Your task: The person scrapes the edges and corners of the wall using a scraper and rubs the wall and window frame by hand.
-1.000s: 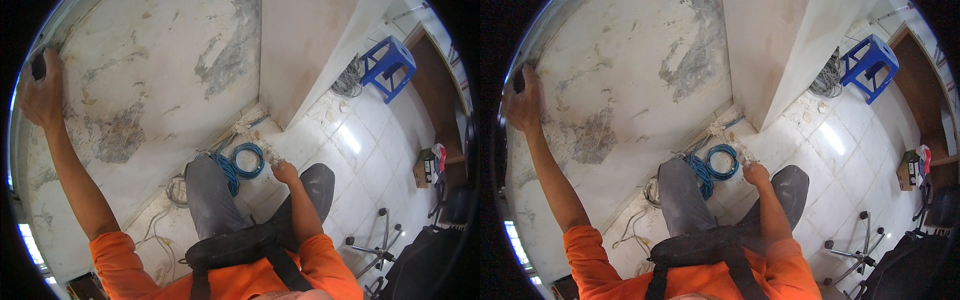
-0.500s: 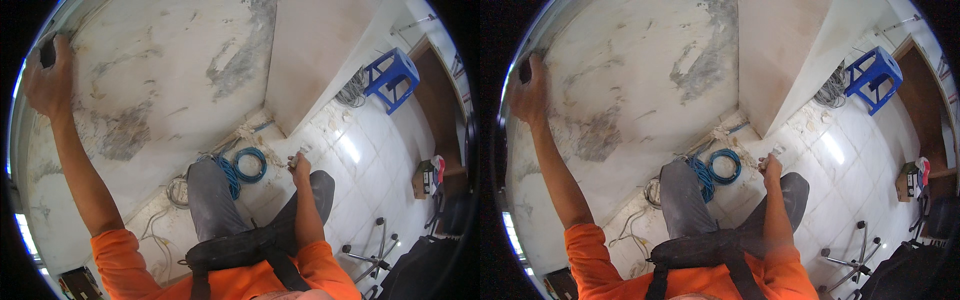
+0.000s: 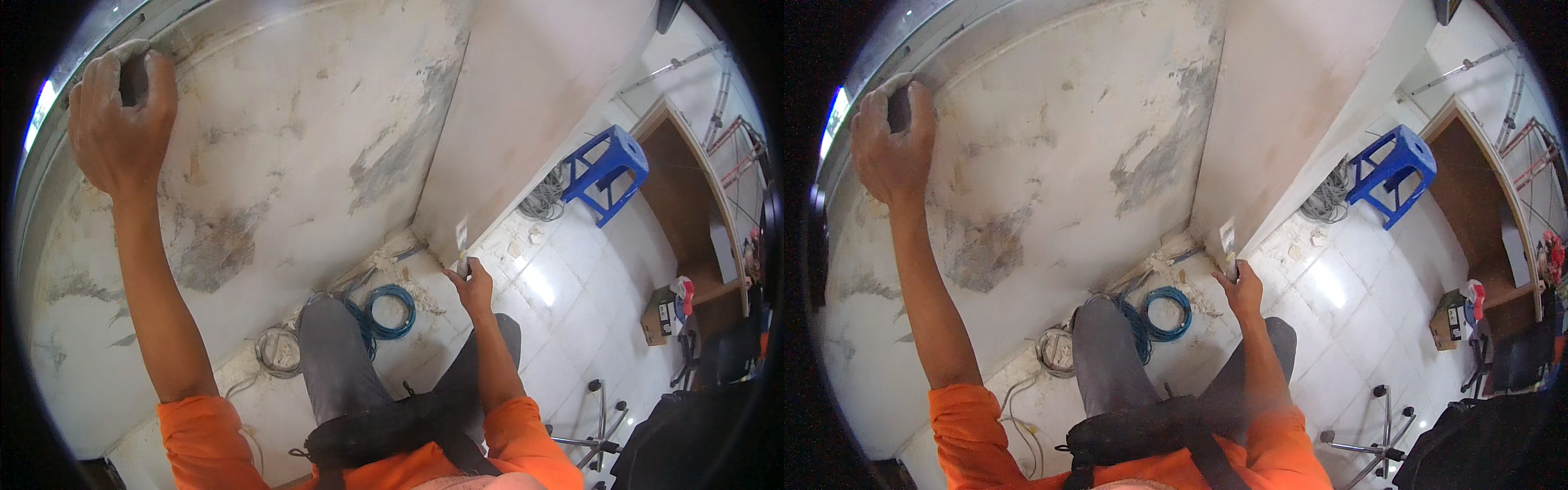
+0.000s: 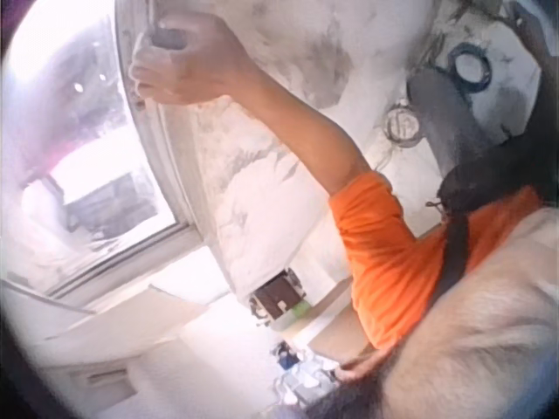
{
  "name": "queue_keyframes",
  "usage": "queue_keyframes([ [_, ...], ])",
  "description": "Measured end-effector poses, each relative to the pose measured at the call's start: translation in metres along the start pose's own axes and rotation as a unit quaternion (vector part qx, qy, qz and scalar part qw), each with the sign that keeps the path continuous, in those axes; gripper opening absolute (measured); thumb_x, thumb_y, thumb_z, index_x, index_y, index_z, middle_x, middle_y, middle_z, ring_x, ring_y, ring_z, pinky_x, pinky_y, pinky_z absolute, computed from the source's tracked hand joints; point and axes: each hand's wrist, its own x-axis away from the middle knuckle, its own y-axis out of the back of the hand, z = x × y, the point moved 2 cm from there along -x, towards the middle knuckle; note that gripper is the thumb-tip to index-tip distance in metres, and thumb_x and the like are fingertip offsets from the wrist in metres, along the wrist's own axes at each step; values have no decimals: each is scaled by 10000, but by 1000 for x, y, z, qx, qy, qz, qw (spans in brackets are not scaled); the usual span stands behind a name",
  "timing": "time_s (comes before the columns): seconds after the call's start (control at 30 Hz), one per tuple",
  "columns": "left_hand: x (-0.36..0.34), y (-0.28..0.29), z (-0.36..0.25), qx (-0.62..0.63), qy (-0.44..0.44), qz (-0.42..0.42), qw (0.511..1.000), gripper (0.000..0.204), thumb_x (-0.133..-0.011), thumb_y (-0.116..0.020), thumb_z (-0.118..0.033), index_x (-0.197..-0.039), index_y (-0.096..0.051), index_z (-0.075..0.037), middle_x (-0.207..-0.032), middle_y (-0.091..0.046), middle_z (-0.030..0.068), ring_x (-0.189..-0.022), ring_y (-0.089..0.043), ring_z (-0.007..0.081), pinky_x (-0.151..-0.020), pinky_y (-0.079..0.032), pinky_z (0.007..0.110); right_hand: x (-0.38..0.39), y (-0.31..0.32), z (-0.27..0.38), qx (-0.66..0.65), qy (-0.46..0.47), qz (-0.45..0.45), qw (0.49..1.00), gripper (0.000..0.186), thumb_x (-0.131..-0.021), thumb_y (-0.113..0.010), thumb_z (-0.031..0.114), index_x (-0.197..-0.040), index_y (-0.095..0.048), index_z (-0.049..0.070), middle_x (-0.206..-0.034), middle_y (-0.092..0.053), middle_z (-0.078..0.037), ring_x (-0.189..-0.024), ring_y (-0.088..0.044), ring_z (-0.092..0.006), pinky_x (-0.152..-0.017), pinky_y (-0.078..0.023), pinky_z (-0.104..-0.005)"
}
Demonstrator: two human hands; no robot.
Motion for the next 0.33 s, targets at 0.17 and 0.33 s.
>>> queue_keyframes([
  [0.17, -8, 8, -13, 52, 29, 10, 998, 103, -840, -717, -252, -925, -733, -197, -913, -703, -58, -841, -647, 154, -762, -535, 328, -30, 9, -6, 147, 23, -9, 989, 527, -763, -840, 464, -1001, -637, 40, -785, -683, -166, -731, -672, -372, -664, -517, -465],
  [0.33, -10, 6, -14, 73, 48, 17, 996, 101, -840, -717, -229, -932, -726, -188, -921, -698, -52, -860, -643, 173, -813, -521, 335, -43, 8, -5, 148, -18, 16, 989, 567, -724, -858, 499, -1035, -657, 70, -813, -719, -154, -768, -712, -351, -680, -540, -456],
])
